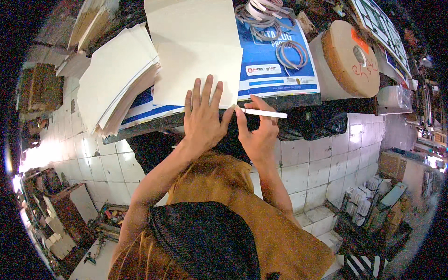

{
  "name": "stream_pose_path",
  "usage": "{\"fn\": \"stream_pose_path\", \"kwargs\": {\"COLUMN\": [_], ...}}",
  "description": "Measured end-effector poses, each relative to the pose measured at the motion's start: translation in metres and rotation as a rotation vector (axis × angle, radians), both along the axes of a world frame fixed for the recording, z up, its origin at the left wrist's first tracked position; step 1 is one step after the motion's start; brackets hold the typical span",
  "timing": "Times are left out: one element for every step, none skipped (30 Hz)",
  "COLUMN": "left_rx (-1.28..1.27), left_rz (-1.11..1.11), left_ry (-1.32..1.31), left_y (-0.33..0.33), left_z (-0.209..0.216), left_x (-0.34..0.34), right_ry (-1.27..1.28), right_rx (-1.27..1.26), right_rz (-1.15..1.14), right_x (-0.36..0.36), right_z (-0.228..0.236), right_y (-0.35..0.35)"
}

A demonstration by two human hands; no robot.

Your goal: The person applies double-sided adhesive tape to the edges of folded paper sheets one by one and stacks them on the work surface.

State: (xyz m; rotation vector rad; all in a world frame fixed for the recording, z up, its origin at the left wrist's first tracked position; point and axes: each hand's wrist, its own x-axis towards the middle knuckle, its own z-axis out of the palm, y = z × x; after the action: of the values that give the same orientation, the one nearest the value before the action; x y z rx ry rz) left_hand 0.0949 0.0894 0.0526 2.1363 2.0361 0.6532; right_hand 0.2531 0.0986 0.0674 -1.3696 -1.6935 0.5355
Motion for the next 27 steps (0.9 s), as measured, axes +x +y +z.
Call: {"fn": "stream_pose_path", "kwargs": {"left_rx": [-0.003,-0.013,-0.022,-0.022,-0.016,-0.01,-0.008,-0.016,-0.024,-0.034,-0.065,-0.089,-0.115,0.003,0.004,0.076,0.147,0.334,0.478,0.624,0.74,0.755,0.723,0.637,0.597,0.399,0.198], "left_rz": [-0.004,0.003,0.009,0.01,0.013,0.017,0.022,0.004,0.0,-0.011,-0.02,-0.071,-0.119,-0.162,-0.164,-0.219,-0.267,-0.237,-0.162,-0.072,0.015,0.119,0.195,0.227,0.135,0.216,0.29], "left_ry": [0.0,-0.006,-0.012,-0.011,-0.013,-0.01,-0.005,-0.009,-0.01,-0.025,-0.011,0.02,0.052,0.213,0.22,-0.042,-0.309,-0.292,-0.283,-0.27,-0.257,-0.209,-0.141,-0.059,0.097,0.224,0.345], "left_y": [0.0,0.001,0.001,0.002,0.002,0.002,0.001,0.0,-0.001,-0.005,-0.013,-0.025,-0.035,-0.04,-0.038,-0.038,-0.038,-0.036,-0.036,-0.038,-0.038,-0.038,-0.036,-0.029,-0.02,-0.012,-0.007], "left_z": [0.001,0.003,0.004,0.004,0.003,0.002,0.001,0.002,0.002,0.003,0.006,0.005,-0.002,-0.011,0.005,0.023,0.054,0.083,0.114,0.138,0.149,0.164,0.169,0.159,0.142,0.1,0.07], "left_x": [0.001,0.002,0.003,0.002,0.002,0.001,0.0,0.0,0.0,0.0,0.002,0.002,0.001,-0.003,-0.011,-0.024,-0.039,-0.058,-0.075,-0.09,-0.1,-0.109,-0.118,-0.128,-0.143,-0.159,-0.169], "right_ry": [0.0,-0.037,-0.074,-0.073,-0.117,-0.157,-0.219,-0.139,-0.054,0.029,0.109,0.207,0.305,0.418,0.527,0.664,0.667,0.793,0.92,0.92,0.917,0.892,0.859,0.888,0.892,0.978,1.064], "right_rx": [-0.003,-0.012,-0.02,-0.02,0.068,0.157,0.183,0.232,0.281,0.246,0.206,0.201,0.192,0.129,0.065,0.024,0.023,-0.033,-0.093,-0.149,-0.132,-0.168,-0.193,-0.197,-0.194,-0.213,-0.23], "right_rz": [-0.004,-0.02,-0.036,-0.035,0.024,0.083,0.162,0.15,0.151,0.08,0.009,-0.109,-0.224,-0.268,-0.318,-0.319,-0.314,-0.265,-0.211,-0.22,-0.233,-0.182,-0.133,-0.074,-0.066,-0.063,-0.065], "right_x": [0.001,0.001,0.002,0.002,0.002,-0.001,0.0,0.003,0.007,0.015,0.024,0.034,0.041,0.042,0.043,0.042,0.044,0.048,0.049,0.048,0.05,0.047,0.043,0.045,0.045,0.044,0.043], "right_z": [-0.002,-0.005,-0.007,-0.007,-0.005,-0.001,0.012,0.011,0.009,0.015,0.024,0.025,0.026,0.038,0.05,0.055,0.055,0.05,0.05,0.05,0.043,0.043,0.044,0.04,0.038,0.038,0.039], "right_y": [0.0,0.001,0.002,0.002,0.0,-0.002,-0.013,-0.021,-0.024,-0.027,-0.029,-0.029,-0.026,-0.023,-0.021,-0.017,-0.014,-0.011,-0.009,-0.01,-0.013,-0.009,-0.008,-0.006,-0.006,-0.006,-0.006]}}
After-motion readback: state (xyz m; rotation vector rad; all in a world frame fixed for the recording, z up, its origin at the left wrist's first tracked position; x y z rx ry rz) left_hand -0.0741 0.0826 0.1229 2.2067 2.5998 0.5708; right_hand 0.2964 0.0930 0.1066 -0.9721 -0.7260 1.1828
